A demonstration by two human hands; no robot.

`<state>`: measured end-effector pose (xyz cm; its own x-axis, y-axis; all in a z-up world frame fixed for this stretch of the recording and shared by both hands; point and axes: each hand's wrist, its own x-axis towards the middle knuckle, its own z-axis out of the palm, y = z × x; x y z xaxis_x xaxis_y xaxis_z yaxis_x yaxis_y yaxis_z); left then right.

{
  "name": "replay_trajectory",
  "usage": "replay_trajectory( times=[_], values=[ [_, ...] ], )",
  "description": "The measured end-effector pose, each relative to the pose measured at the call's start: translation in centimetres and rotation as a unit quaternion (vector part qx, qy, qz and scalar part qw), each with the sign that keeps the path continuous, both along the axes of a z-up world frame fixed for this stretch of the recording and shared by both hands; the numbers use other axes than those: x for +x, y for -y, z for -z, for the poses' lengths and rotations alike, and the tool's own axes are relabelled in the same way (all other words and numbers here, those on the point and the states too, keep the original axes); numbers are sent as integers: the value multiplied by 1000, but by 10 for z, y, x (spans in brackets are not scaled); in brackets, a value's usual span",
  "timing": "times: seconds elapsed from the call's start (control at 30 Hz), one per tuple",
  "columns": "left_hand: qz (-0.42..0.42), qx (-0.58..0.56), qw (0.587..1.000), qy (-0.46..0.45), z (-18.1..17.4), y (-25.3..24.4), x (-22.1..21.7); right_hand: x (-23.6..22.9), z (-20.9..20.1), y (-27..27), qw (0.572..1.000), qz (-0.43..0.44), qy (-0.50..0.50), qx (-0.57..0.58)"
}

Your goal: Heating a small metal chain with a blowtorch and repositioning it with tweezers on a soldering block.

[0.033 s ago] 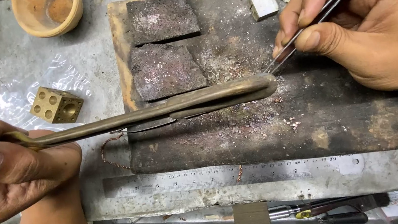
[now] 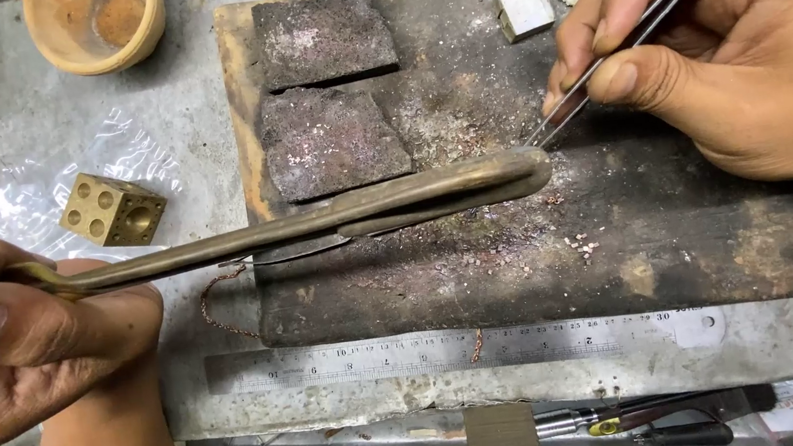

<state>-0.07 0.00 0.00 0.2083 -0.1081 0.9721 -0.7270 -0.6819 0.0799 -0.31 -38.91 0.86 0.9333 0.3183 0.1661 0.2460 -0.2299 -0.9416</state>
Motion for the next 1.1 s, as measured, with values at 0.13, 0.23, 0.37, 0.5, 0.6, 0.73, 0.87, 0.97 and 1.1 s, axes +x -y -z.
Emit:
replay_trajectory(
  times=[0.13,0.23,0.37,0.5,0.6,0.73,0.87,0.97,1.1],
  values=[
    [-12,-35,999,6,7,2,1,0,1,1,1000,1,-1,4],
    [-12,-57,998,19,8,2,1,0,0,0,1000,4,-2,-2],
    [-47,-53,997,28,11,-1,0,0,2,0,1000,1,-5,8],
    [-30,-20,999,0,2,-5,-2,0,1,0,1000,-1,1,5],
    [43,69,995,-51,-3,-13,1,0,0,0,1000,-2,3,9],
    [64,37,997,38,4,-15,8,0,0,0,1000,0,3,9],
    [21,24,999,6,5,-14,2,0,2,0,1000,1,5,13],
    [-47,-76,993,80,11,4,6,0,2,0,1000,3,6,10],
    [33,-11,998,49,15,-14,12,0,2,0,1000,2,-4,15]
  ],
)
